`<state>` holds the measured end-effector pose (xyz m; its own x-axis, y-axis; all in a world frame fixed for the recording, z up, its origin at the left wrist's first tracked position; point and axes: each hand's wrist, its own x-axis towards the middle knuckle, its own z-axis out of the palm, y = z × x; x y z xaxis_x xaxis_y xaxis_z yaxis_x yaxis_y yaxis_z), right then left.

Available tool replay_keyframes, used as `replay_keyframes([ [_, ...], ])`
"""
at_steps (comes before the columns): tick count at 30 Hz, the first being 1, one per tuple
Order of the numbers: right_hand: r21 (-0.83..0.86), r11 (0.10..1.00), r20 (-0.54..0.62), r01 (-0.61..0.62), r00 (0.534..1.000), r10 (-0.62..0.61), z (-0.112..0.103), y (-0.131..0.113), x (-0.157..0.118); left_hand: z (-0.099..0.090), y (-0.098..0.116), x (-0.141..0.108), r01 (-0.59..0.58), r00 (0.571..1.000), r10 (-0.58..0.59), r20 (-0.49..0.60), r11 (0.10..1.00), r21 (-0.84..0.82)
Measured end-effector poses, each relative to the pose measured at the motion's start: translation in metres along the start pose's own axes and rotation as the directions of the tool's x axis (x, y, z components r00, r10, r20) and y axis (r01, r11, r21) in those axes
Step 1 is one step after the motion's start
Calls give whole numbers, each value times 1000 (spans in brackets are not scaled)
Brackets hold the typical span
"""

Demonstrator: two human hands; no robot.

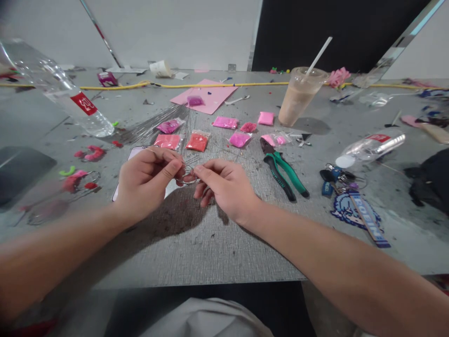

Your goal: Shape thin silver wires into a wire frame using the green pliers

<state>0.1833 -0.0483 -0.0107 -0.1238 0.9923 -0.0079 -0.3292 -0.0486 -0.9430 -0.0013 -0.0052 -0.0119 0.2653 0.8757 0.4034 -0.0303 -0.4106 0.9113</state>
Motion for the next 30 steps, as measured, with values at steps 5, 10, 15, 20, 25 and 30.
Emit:
replay_keyframes([
  [5,43,999,-10,-21,1000,22,-1,0,-1,-5,1,8,-32,992,42,122,996,-79],
  [10,79,995,-45,-62,997,66,-2,-1,1,-12,-2,14,-54,974,62,218,998,-40],
  [15,84,992,-87,-99,991,106,0,-3,2,-14,-3,13,-83,969,85,233,996,-19],
  [20,22,994,-127,-108,986,110,-1,-4,3,-11,0,13,-63,965,51,256,997,38],
  [25,41,986,-142,-164,976,168,0,-7,4,-10,2,13,-57,963,41,265,997,54],
  [30,102,966,-160,-238,954,252,2,-8,3,-13,-3,13,-234,944,190,271,962,139],
])
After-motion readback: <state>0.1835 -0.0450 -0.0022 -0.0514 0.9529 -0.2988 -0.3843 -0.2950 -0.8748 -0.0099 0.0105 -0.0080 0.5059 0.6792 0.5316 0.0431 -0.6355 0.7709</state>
